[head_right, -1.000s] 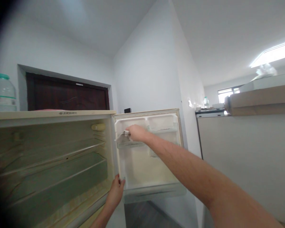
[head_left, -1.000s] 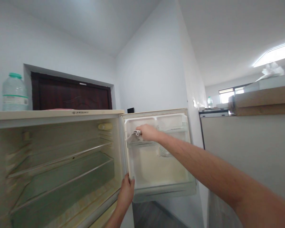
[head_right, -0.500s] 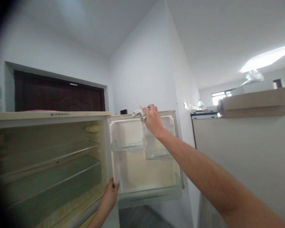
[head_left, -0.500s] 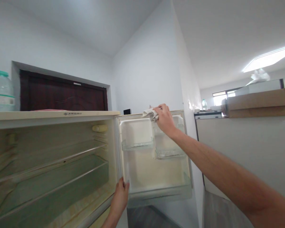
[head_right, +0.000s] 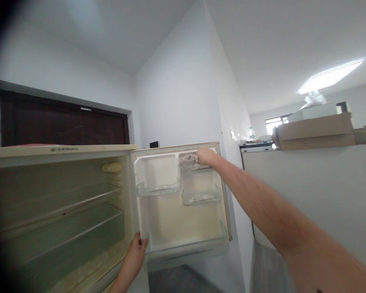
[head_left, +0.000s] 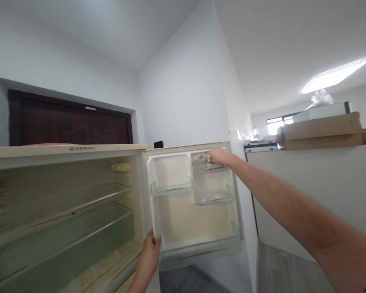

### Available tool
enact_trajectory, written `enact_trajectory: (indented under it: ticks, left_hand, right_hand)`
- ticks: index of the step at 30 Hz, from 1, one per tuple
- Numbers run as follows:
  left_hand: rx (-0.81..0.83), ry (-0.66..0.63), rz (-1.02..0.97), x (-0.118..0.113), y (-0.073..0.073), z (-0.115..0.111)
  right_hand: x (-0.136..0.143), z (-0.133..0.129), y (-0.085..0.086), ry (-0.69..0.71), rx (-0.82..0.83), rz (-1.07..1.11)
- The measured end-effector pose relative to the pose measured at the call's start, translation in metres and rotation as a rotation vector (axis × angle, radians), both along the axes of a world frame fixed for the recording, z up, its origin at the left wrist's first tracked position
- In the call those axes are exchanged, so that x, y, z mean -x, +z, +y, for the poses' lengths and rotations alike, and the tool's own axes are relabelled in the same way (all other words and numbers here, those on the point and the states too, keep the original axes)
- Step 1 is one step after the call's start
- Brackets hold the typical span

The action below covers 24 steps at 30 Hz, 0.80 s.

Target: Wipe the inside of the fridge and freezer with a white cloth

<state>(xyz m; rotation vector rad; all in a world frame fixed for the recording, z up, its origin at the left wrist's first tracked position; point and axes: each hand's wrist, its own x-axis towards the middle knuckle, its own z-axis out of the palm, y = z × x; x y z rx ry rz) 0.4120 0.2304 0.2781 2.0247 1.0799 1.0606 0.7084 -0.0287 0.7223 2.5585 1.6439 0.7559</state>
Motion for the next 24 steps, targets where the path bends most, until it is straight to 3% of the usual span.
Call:
enact_trajectory:
  ticks: [8, 11, 14, 16, 20, 22, 24]
  left_hand:
    - [-0.004, -0.028, -0.034, 0.002, 0.000, 0.000]
    - [-0.005, -0.048, -0.046, 0.001, -0.003, 0.002]
    - [-0.016, -0.033, -0.035, 0.000, -0.008, 0.005]
    - [-0.031, -0.014, -0.015, -0.001, -0.012, 0.007]
    - [-0.049, -0.033, -0.021, -0.002, -0.018, 0.011]
    - [-0.039, -0.046, -0.034, -0.002, -0.020, 0.013]
    - [-0.030, -0.055, -0.041, -0.002, -0.021, 0.013]
  right_hand:
    - [-0.024, -0.040, 0.001, 0.059, -0.104, -0.283]
    - [-0.022, -0.045, 0.001, 0.076, -0.039, -0.241]
    - [-0.017, -0.043, 0.007, -0.013, 0.100, -0.129]
    - [-0.012, -0.041, 0.014, -0.057, 0.101, -0.064]
    - [-0.002, -0.047, 0.018, -0.005, -0.225, -0.060]
    - [0.008, -0.056, 0.006, 0.066, -0.452, -0.109]
    - [0.021, -0.067, -0.019, 0.120, -0.637, -0.161]
